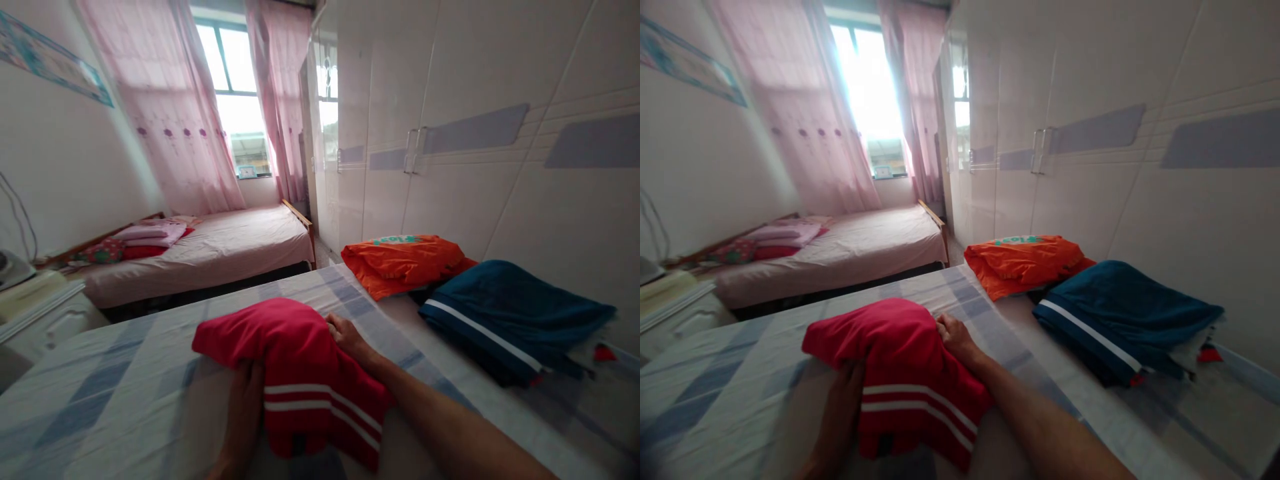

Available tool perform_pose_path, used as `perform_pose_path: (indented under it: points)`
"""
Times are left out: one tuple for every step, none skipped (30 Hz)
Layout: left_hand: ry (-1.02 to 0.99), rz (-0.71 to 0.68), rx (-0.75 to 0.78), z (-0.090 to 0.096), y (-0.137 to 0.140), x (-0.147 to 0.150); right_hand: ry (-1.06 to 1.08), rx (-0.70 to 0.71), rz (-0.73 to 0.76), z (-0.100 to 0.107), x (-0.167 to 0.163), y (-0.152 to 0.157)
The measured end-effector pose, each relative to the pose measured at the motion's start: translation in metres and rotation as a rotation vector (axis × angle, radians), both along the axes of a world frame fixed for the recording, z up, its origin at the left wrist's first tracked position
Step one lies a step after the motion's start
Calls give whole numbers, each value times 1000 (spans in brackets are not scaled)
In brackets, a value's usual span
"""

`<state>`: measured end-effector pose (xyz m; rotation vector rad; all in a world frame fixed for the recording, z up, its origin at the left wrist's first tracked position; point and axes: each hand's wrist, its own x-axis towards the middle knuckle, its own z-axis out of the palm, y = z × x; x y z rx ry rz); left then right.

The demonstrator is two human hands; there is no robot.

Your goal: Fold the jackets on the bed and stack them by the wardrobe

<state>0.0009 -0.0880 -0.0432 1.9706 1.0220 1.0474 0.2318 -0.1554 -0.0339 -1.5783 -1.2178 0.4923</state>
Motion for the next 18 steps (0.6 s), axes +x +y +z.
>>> perform_pose_path:
  points:
    - [14, 6, -7, 7, -2, 2, -26, -10, -16, -5, 0, -1]
    - [17, 14, -29, 13, -4, 3, -50, -19, -26, -7, 0, -3]
    - [9, 27, -61, 18, -6, 4, -69, -25, -29, -8, 0, -3]
    - [-5, 38, -98, 22, -8, 5, -85, -29, -29, -7, 0, -4]
    - [-25, 46, -141, 24, -10, 5, -98, -32, -27, -5, -1, -5]
    - [-45, 50, -188, 25, -12, 6, -106, -33, -23, -3, -1, -5]
    - [-62, 51, -233, 26, -14, 6, -112, -31, -20, -1, -1, -5]
    - [-76, 55, -278, 25, -15, 7, -114, -27, -17, 0, -1, -5]
    - [-88, 66, -319, 25, -15, 7, -115, -24, -13, 1, -1, -5]
    - [-101, 78, -351, 26, -14, 7, -115, -22, -9, 2, -1, -5]
    - [-118, 88, -368, 29, -13, 6, -114, -20, -5, 2, -1, -6]
    - [-140, 90, -369, 35, -10, 5, -113, -20, 1, 3, -1, -6]
    - [-164, 85, -360, 45, -7, 3, -112, -20, 7, 3, 0, -7]
    - [-183, 78, -331, 59, -3, -1, -113, -22, 14, 3, 0, -7]
    - [-188, 70, -279, 77, 1, -7, -114, -22, 20, 4, 0, -8]
    - [-180, 73, -223, 99, 4, -15, -118, -23, 27, 4, 0, -8]
    - [-158, 108, -136, 123, 6, -25, -123, -26, 34, 4, -1, -9]
    - [-110, 145, -39, 149, 7, -36, -131, -29, 40, 5, -1, -9]
